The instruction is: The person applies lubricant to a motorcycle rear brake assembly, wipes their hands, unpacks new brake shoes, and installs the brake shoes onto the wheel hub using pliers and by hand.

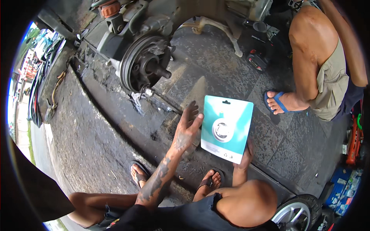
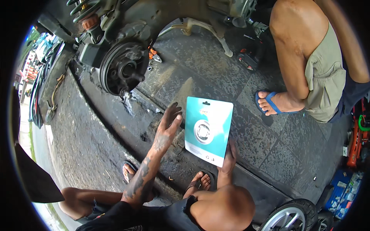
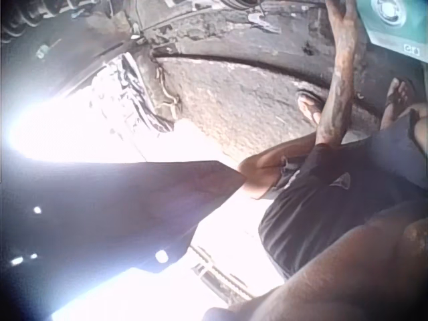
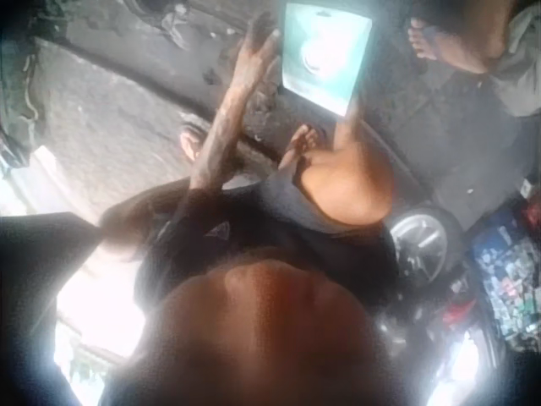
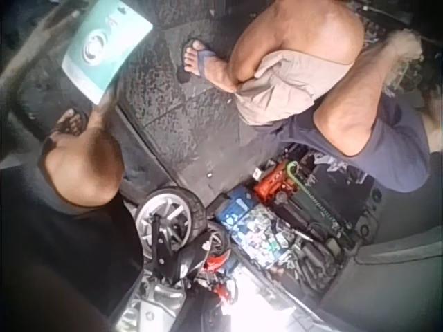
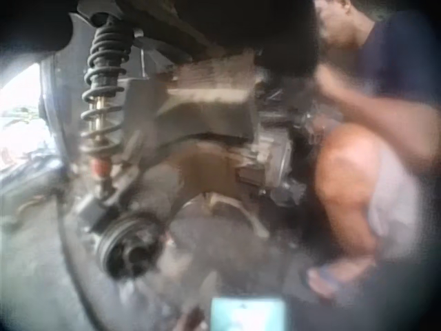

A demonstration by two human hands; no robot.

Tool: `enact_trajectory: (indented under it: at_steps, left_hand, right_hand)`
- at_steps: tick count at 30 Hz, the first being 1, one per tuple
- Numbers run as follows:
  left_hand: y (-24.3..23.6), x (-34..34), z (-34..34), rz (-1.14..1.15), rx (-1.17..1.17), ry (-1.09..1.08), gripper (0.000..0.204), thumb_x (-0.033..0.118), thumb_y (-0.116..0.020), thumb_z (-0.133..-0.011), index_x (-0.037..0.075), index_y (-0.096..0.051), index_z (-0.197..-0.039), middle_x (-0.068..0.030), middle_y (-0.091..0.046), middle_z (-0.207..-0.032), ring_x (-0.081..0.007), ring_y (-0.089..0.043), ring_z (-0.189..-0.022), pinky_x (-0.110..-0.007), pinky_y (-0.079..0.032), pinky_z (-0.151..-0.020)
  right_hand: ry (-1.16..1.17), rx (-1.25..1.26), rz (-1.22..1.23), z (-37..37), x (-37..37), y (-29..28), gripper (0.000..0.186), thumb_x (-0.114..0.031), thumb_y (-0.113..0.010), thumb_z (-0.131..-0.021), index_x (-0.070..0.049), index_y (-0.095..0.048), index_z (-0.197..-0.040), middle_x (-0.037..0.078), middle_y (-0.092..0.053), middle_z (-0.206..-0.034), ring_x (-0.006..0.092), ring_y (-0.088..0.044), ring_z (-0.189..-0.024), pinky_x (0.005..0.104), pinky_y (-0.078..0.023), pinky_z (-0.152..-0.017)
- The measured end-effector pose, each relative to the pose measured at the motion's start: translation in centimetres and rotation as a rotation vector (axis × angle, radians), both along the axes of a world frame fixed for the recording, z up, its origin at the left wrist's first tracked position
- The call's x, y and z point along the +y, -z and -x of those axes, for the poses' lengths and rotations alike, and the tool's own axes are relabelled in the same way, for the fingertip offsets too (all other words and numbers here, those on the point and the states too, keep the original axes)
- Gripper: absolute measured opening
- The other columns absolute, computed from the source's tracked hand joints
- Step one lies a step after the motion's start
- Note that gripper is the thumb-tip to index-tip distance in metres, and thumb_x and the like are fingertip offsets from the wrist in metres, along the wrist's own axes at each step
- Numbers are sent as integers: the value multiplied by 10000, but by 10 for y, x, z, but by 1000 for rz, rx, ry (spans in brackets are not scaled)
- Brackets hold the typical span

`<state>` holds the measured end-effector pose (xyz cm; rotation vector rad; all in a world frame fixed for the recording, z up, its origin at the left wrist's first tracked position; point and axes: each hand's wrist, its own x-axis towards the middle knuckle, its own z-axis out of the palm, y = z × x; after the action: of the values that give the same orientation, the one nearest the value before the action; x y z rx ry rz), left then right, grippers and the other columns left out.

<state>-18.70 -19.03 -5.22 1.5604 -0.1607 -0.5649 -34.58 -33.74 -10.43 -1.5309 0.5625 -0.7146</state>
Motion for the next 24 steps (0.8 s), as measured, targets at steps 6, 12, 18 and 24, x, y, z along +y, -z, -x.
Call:
enact_trajectory:
  at_steps: [6,12,18,24]
  left_hand:
    - [15,23,-8,202,450,-23,390,336,-563,-913,0,-549,-1111,-83,-629,-965,-133,-587,-854,-285,-475,-774]
    - [-15,6,14,239,56,-381,321,294,-486,-961,3,-591,-1046,-68,-647,-923,-104,-603,-763,-247,-503,-679]
    - [21,-11,80,-97,-845,301,628,-75,-614,-642,188,-585,-1211,-70,-499,-1322,-369,-290,-1336,-501,-294,-1073]
    - [17,-6,86,117,-495,318,529,-11,-566,-723,48,-492,-1243,-214,-373,-1341,-396,-299,-1315,-479,-281,-1070]
  right_hand:
    - [-130,186,-194,-11,-3,3,338,-122,-371,-973,72,-505,-1214,140,-565,-1187,213,-521,-1102,314,-395,-944]
    - [-159,140,-141,-17,-3,-48,451,-307,-356,-991,7,-436,-1306,143,-520,-1250,194,-507,-1129,335,-407,-939]
    - [-184,31,-571,-28,2,-43,428,-340,-456,-964,16,-511,-1195,89,-566,-1073,135,-529,-970,279,-434,-816]
    - [108,189,-448,-14,5,-43,400,-338,-462,-963,40,-573,-1034,86,-584,-942,139,-506,-826,295,-406,-754]
